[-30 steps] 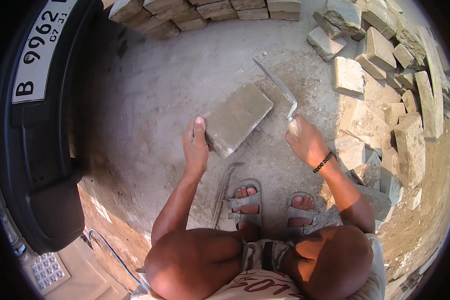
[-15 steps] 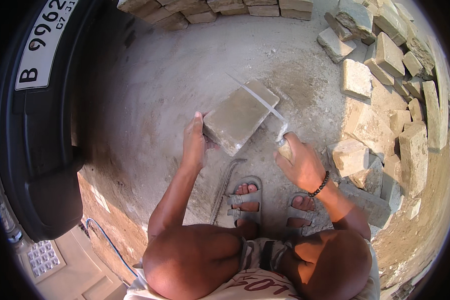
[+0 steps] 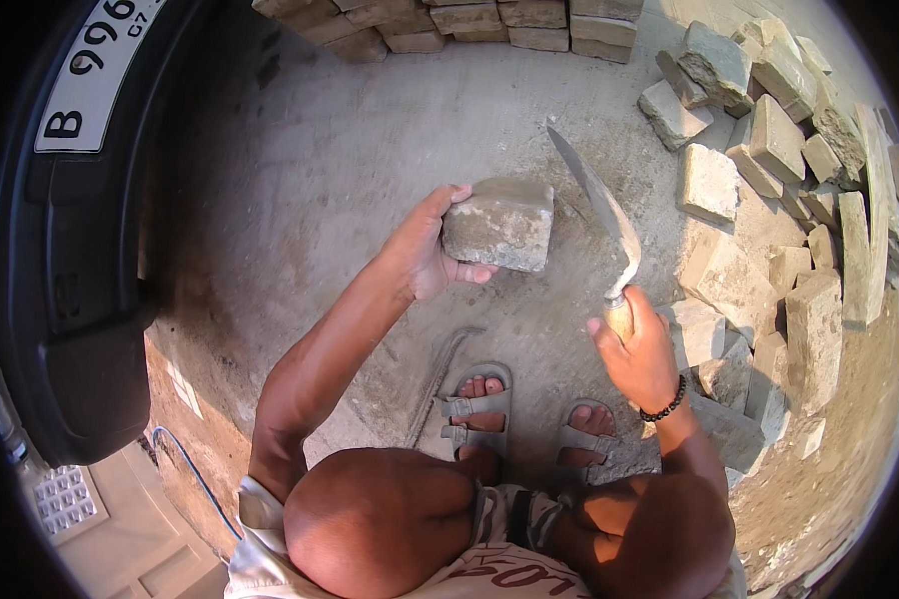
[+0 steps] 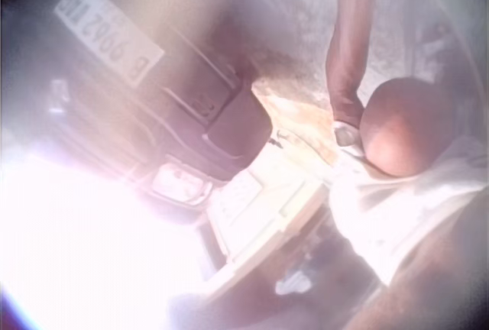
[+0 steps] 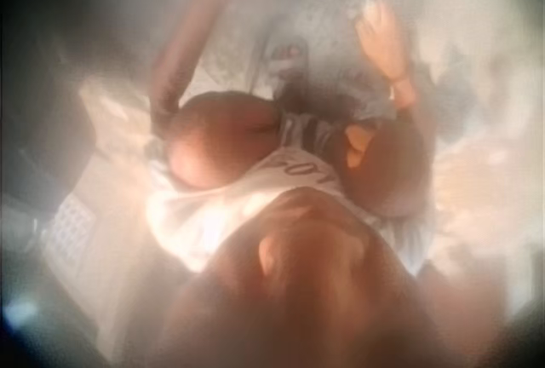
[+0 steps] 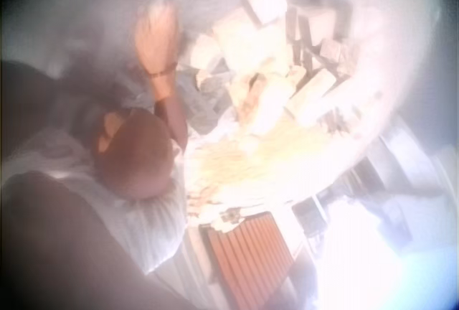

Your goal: The person uses a chisel to chip away at the edges of rectangular stone blocks. They pick up blocks from a pile, hold them, and repeatedly strike the edges with the chisel before placing them back down.

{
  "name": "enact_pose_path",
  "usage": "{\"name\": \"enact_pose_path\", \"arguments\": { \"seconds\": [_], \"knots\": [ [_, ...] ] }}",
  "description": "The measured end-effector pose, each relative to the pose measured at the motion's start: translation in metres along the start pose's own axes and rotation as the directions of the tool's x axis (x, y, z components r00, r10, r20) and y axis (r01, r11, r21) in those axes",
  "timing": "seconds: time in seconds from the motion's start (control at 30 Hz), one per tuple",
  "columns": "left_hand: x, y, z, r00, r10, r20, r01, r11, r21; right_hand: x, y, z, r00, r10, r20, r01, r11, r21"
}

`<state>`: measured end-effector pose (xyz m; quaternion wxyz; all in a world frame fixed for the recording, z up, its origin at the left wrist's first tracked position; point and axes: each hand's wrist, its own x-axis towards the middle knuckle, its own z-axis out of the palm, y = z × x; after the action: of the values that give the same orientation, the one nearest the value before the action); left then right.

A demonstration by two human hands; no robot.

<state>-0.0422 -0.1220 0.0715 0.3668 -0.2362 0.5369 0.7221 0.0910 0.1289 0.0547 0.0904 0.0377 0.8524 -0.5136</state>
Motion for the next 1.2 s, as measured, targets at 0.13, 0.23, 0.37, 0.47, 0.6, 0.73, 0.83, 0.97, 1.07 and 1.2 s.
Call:
{"name": "enact_pose_path", "arguments": {
  "seconds": [0.13, 0.23, 0.37, 0.47, 0.6, 0.73, 0.83, 0.97, 1.07, 1.2],
  "knots": [
    [0.011, -0.009, 0.004, 0.999, -0.021, 0.037, 0.028, 0.980, -0.197, 0.005, 0.000, -0.007, 0.995, 0.085, -0.049, -0.077, 0.985, 0.156],
    [0.008, -0.013, 0.004, 0.999, -0.004, 0.054, 0.012, 0.989, -0.148, 0.030, -0.008, 0.002, 0.983, -0.038, -0.178, 0.068, 0.984, 0.165],
    [0.008, -0.036, -0.029, 0.956, 0.125, 0.266, -0.137, 0.990, 0.026, 0.076, -0.009, 0.016, 0.936, -0.229, -0.268, 0.264, 0.959, 0.102],
    [0.015, -0.058, -0.051, 0.894, 0.317, 0.315, -0.439, 0.760, 0.479, 0.089, 0.000, 0.025, 0.979, -0.149, -0.142, 0.169, 0.976, 0.137],
    [0.046, -0.075, -0.051, 0.621, 0.708, 0.336, -0.588, 0.138, 0.797, 0.080, -0.007, 0.026, 0.971, -0.124, -0.204, 0.142, 0.987, 0.074],
    [0.064, -0.064, -0.030, 0.622, 0.671, 0.403, -0.675, 0.199, 0.711, 0.076, 0.000, 0.019, 0.985, -0.020, -0.171, 0.049, 0.985, 0.168],
    [0.038, -0.034, -0.005, 0.725, 0.601, 0.336, -0.560, 0.231, 0.796, 0.063, -0.007, -0.005, 0.977, 0.077, -0.196, -0.034, 0.976, 0.215],
    [0.004, -0.022, 0.002, 0.781, 0.581, 0.228, -0.371, 0.139, 0.918, 0.006, -0.046, -0.032, 0.985, -0.091, -0.146, 0.107, 0.989, 0.104],
    [-0.016, -0.027, 0.000, 0.816, 0.551, 0.174, -0.264, 0.087, 0.961, -0.008, -0.041, -0.017, 0.982, -0.179, 0.068, 0.180, 0.983, -0.019],
    [-0.030, -0.033, -0.001, 0.834, 0.541, 0.111, -0.156, 0.038, 0.987, 0.032, 0.081, 0.017, 0.959, 0.139, 0.248, -0.075, 0.965, -0.251]
  ]
}}
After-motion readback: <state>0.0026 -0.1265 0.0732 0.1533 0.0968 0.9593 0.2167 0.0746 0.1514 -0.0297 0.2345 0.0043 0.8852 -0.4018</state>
